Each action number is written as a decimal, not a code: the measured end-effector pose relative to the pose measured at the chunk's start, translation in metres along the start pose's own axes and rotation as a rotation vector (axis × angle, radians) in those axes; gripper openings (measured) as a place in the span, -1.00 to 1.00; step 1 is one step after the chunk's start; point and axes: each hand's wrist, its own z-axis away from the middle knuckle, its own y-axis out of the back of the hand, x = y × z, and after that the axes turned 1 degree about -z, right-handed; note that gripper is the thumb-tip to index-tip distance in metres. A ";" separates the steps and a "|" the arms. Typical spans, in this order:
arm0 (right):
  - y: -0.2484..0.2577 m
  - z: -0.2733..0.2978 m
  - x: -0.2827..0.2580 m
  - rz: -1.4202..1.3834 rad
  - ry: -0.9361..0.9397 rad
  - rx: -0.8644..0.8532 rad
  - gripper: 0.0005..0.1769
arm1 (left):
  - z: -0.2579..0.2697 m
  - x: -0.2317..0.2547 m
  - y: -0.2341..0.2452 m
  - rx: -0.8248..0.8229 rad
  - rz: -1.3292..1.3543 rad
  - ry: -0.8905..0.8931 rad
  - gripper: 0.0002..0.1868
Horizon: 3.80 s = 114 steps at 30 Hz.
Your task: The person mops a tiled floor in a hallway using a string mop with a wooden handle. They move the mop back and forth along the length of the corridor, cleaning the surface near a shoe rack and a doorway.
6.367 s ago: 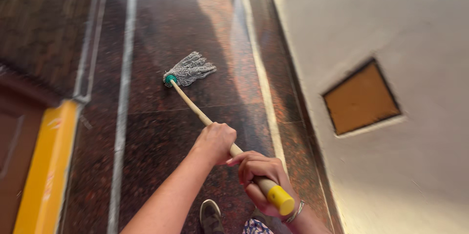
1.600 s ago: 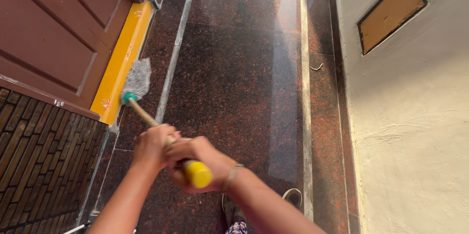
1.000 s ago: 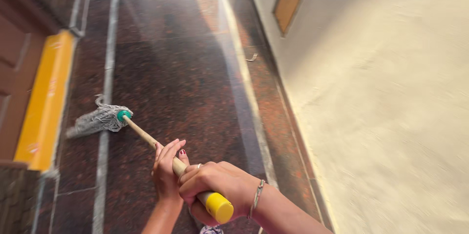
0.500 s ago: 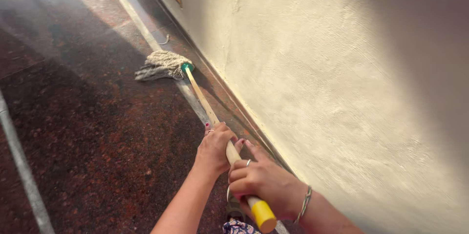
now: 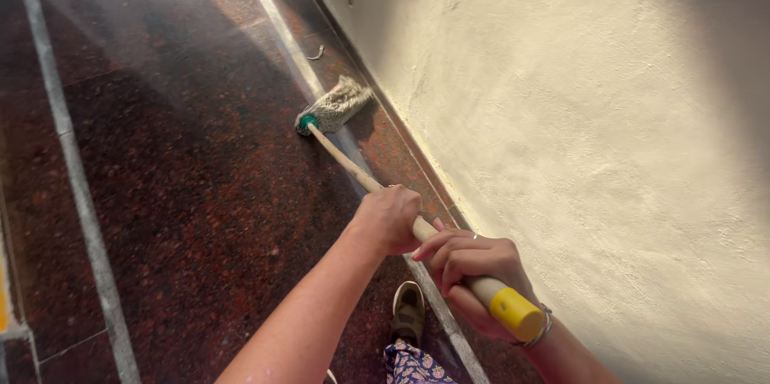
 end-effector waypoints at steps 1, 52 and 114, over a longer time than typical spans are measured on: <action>-0.014 -0.003 -0.006 -0.057 -0.001 -0.007 -0.87 | 0.019 -0.010 0.004 -0.041 -0.017 0.052 -0.51; 0.125 0.300 -0.098 0.098 -0.243 0.086 -0.68 | 0.078 0.300 -0.160 0.271 0.248 -0.151 -0.70; 0.171 0.567 -0.199 0.231 -0.087 -0.006 -0.78 | 0.231 0.531 -0.269 0.157 0.414 -0.119 -0.64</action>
